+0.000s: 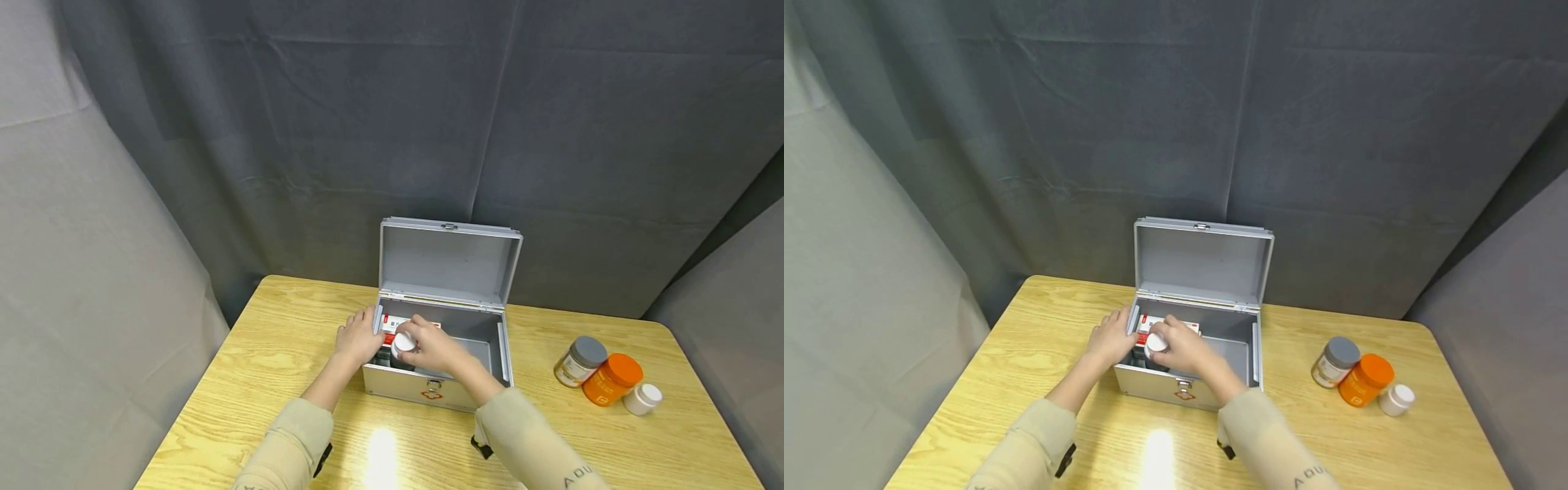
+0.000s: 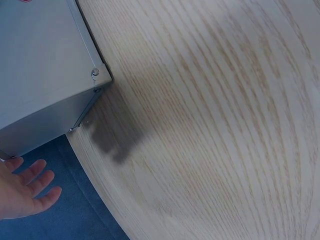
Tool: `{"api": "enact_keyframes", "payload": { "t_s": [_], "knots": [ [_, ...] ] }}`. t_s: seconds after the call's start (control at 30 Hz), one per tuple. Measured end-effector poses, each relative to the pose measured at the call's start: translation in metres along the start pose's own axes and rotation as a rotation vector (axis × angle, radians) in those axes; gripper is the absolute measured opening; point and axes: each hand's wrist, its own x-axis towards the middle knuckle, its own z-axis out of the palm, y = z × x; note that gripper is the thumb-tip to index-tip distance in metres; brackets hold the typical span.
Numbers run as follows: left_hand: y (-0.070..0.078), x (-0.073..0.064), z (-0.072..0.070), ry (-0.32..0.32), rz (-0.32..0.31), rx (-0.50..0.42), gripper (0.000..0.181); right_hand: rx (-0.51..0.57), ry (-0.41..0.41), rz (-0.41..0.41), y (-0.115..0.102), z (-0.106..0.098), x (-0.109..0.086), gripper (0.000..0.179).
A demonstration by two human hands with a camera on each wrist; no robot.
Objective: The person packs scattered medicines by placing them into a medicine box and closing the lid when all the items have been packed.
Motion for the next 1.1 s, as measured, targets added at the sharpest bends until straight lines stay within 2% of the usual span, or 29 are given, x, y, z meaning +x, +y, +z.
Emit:
{"api": "enact_keyframes", "payload": {
  "t_s": [0.17, 0.53, 1.1],
  "knots": [
    [0.000, 0.001, 0.001, 0.003, 0.006, 0.008, 0.062, 0.017, -0.019, -0.025, 0.003, 0.006, 0.001, 0.034],
    [0.001, 0.000, -0.002, -0.008, 0.002, 0.023, 0.062, 0.034, -0.113, -0.057, 0.008, 0.013, 0.004, 0.037],
    [0.002, -0.001, -0.003, -0.014, -0.007, 0.018, 0.063, -0.025, -0.119, -0.121, 0.012, 0.019, 0.005, 0.039]
  ]
}}
